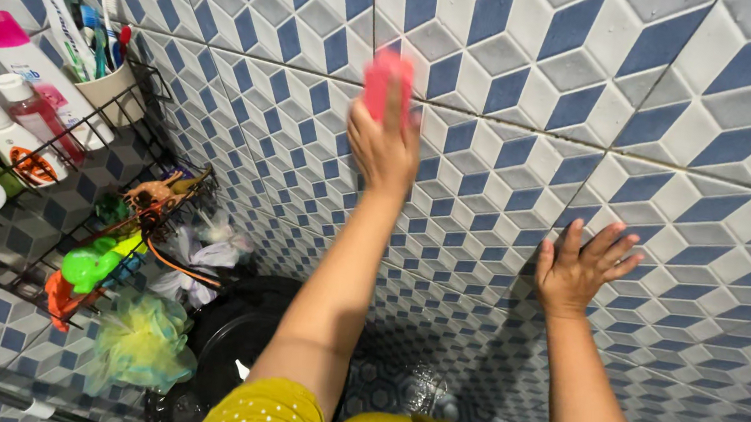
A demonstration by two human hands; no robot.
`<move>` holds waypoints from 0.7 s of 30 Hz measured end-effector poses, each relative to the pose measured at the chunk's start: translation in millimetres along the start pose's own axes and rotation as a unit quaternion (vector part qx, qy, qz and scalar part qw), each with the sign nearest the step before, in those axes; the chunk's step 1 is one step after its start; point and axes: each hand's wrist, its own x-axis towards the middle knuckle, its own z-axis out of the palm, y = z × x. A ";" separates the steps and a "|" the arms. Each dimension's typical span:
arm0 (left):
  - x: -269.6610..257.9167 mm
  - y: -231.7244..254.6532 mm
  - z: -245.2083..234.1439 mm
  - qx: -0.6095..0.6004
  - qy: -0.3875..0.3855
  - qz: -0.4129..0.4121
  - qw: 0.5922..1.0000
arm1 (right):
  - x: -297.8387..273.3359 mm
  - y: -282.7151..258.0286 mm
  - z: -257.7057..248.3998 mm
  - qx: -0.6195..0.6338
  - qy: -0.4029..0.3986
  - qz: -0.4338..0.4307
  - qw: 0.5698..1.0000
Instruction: The person scrubs the tiled bathroom walls using a long-handled brush and then a pink sponge. They clean the floor near the door and the wall sections around a corner shelf containing toiletries.
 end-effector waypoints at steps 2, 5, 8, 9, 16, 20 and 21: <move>-52.0 0.4 4.0 -0.018 -0.017 0.026 0.999 | -0.8 -2.9 2.7 0.007 0.003 0.007 1.000; -150.1 8.5 6.3 -0.175 -0.109 -0.095 0.974 | -2.0 -3.1 3.1 0.009 0.001 0.001 1.000; -197.6 4.9 -0.8 -0.026 -0.160 0.060 0.985 | -4.8 -2.6 2.6 0.011 -0.008 -0.001 1.000; -191.4 7.6 4.2 -0.028 -0.148 0.065 0.986 | -2.5 -1.6 3.8 0.005 -0.006 -0.005 1.000; -22.2 60.0 12.9 -0.044 -0.008 0.071 0.996 | -7.3 3.8 8.2 -0.014 -0.022 -0.012 1.000; -10.1 76.0 10.0 -0.051 0.002 0.081 0.995 | -11.9 5.7 7.0 -0.022 -0.029 -0.019 0.999; -29.0 75.3 10.5 -0.035 -0.016 0.091 0.995 | -12.8 6.3 6.5 -0.025 -0.031 -0.022 0.999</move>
